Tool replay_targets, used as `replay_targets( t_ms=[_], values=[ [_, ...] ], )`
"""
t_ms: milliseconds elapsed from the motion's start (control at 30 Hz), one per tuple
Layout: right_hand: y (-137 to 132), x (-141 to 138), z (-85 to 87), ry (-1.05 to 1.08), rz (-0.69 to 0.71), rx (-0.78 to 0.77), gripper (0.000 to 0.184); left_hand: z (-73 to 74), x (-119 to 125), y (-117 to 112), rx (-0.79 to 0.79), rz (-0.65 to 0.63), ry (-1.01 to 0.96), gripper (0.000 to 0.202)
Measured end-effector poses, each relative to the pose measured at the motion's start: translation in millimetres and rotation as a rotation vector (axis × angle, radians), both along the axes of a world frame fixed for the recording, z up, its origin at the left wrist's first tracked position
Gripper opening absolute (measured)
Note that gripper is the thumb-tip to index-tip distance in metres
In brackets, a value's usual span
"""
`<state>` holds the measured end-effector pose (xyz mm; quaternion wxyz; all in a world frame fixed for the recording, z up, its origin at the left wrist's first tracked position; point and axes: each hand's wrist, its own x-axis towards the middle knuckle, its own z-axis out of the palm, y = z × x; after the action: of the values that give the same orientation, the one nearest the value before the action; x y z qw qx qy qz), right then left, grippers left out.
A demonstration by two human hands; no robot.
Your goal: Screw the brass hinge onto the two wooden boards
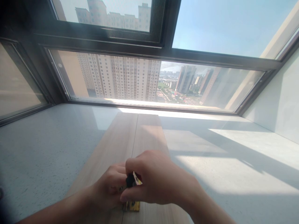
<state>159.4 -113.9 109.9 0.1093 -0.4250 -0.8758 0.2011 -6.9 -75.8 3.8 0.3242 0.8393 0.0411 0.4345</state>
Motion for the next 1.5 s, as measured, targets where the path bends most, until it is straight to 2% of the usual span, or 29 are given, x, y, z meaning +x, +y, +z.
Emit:
replay_targets(
  t_ms=[233,433,633,933,1133,1333,1500],
  values=[
    [-3.0,0.0,-2.2,0.070,0.107,-0.009,0.008,3.5,0.5,0.7,0.051,-0.027,-0.016,0.024],
    [-0.9,-1.2,-2.7,0.060,0.053,0.000,0.021,-1.9,-1.0,0.3,0.033,0.037,0.022,0.033],
    [-3.3,0.1,-1.5,0.073,0.086,-0.024,0.013,0.0,0.1,-0.7,-0.011,-0.044,-0.012,0.028],
    [-5.4,2.6,-3.2,0.045,0.100,-0.025,0.017,0.3,-1.6,-0.6,0.018,0.008,0.009,0.025],
    [-4.4,0.2,-2.1,0.028,0.088,-0.043,0.029,1.1,1.4,-0.6,-0.014,-0.067,-0.036,0.026],
    [-5.9,2.1,-3.0,0.033,0.102,0.001,0.017,5.4,1.1,-2.4,0.035,-0.058,-0.038,0.011],
    [-6.2,0.8,-2.1,0.044,0.114,-0.022,0.023,7.5,1.1,-1.7,0.054,-0.052,-0.046,0.013]
  ],
)
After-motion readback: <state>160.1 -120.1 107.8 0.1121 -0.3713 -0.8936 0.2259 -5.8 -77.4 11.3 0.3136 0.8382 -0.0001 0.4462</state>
